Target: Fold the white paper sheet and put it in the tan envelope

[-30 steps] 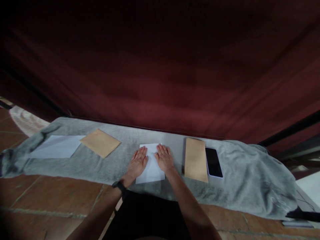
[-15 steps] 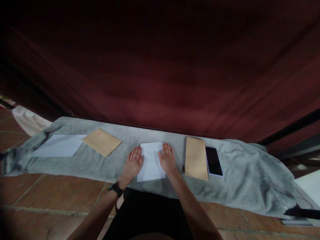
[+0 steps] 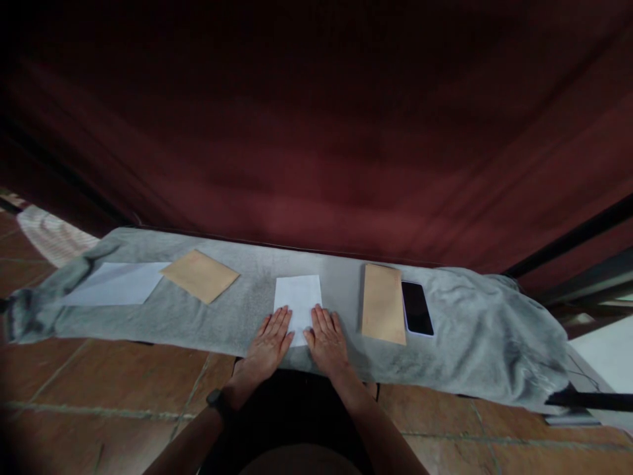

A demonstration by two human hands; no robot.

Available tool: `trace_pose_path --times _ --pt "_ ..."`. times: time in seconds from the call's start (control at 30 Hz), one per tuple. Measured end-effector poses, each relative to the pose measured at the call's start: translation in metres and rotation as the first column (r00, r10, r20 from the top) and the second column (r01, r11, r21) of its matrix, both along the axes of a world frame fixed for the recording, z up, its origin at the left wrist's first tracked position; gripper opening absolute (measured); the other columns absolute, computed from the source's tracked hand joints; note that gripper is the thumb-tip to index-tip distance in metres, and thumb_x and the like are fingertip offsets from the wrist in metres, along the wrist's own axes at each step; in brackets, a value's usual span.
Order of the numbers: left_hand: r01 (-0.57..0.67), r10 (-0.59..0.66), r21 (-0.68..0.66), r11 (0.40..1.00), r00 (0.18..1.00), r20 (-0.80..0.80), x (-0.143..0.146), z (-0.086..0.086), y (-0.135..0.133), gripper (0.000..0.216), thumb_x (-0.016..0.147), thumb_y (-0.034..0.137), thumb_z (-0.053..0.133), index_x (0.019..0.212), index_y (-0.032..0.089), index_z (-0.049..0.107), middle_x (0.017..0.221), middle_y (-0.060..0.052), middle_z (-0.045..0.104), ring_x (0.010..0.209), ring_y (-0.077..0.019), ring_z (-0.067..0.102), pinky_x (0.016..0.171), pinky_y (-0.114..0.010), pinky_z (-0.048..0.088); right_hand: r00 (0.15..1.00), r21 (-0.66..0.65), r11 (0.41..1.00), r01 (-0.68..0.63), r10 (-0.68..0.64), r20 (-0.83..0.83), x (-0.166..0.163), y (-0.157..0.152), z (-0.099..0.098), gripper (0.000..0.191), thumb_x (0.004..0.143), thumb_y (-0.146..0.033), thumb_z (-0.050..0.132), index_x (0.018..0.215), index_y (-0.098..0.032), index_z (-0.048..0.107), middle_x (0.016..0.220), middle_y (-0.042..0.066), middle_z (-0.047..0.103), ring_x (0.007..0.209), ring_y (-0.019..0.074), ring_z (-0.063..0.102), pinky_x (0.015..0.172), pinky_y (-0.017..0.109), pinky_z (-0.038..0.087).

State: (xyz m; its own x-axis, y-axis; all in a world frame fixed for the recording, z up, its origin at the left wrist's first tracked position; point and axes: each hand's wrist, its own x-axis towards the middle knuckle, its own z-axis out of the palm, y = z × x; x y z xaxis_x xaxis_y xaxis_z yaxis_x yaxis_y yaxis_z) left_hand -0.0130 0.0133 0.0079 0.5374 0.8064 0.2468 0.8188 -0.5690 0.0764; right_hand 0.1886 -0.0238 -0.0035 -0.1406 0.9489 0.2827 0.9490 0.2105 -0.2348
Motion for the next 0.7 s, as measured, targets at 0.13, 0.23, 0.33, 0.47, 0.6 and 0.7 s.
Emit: trace_pose_path --times 0.13,0.23,0.33,0.47,0.6,0.7 --pt "-0.039 0.039 -0.035 0.999 0.999 -0.002 -0.008 0.004 -0.005 0.057 0.103 0.039 0.032 0.153 0.011 0.039 0.158 -0.014 0.039 0.148 -0.0263 0.035 0.122 -0.048 0.029 0.999 -0.036 0.998 0.054 -0.054 0.000 0.007 -0.007 0.000 0.053 0.105 -0.036 0.038 0.155 -0.019 0.037 0.158 0.011 0.040 0.144 0.0253 0.041 0.120 0.051 0.029" --pt "-0.060 0.061 -0.049 0.997 0.998 0.004 -0.015 0.006 -0.009 0.058 0.103 0.041 0.032 0.153 0.012 0.039 0.158 -0.014 0.039 0.148 -0.0271 0.036 0.122 -0.049 0.029 0.997 -0.054 0.995 0.083 -0.082 0.007 0.011 -0.014 0.000 0.053 0.104 -0.035 0.041 0.154 -0.018 0.037 0.157 0.011 0.040 0.144 0.0267 0.041 0.119 0.052 0.029" --pt "-0.068 0.068 -0.047 0.997 0.998 -0.001 -0.021 0.006 -0.010 0.058 0.103 0.041 0.032 0.152 0.011 0.040 0.158 -0.015 0.040 0.147 -0.0273 0.037 0.122 -0.049 0.029 0.996 -0.047 0.994 0.095 -0.095 0.004 0.015 -0.019 0.000 0.053 0.104 -0.035 0.040 0.154 -0.017 0.038 0.157 0.011 0.041 0.144 0.0272 0.042 0.120 0.051 0.029" --pt "-0.071 0.070 -0.048 0.996 0.997 -0.018 -0.024 0.007 -0.012 0.058 0.103 0.042 0.033 0.152 0.010 0.040 0.158 -0.016 0.040 0.148 -0.0277 0.035 0.122 -0.050 0.028 0.995 -0.042 0.994 0.100 -0.100 0.004 0.017 -0.023 0.002 0.053 0.104 -0.035 0.039 0.153 -0.014 0.039 0.157 0.013 0.041 0.143 0.0277 0.043 0.120 0.051 0.027" --pt "0.040 -0.045 -0.074 0.996 0.997 -0.059 -0.026 0.010 -0.018 0.055 0.102 0.044 0.038 0.152 0.020 0.042 0.160 -0.011 0.038 0.149 -0.0291 0.033 0.121 -0.056 0.026 0.999 -0.051 0.998 0.048 -0.049 -0.007 0.019 -0.028 0.005 0.051 0.105 -0.034 0.037 0.153 -0.015 0.040 0.156 0.011 0.042 0.143 0.0247 0.043 0.122 0.047 0.027" --pt "0.104 -0.115 -0.136 0.985 0.991 -0.074 -0.028 0.010 -0.021 0.050 0.101 0.039 0.040 0.148 0.021 0.047 0.156 -0.010 0.045 0.146 -0.0291 0.038 0.119 -0.055 0.029 1.000 -0.056 0.998 -0.028 0.027 -0.009 0.021 -0.033 0.008 0.049 0.105 -0.034 0.038 0.151 -0.017 0.043 0.154 0.009 0.047 0.142 0.0232 0.045 0.122 0.046 0.027"
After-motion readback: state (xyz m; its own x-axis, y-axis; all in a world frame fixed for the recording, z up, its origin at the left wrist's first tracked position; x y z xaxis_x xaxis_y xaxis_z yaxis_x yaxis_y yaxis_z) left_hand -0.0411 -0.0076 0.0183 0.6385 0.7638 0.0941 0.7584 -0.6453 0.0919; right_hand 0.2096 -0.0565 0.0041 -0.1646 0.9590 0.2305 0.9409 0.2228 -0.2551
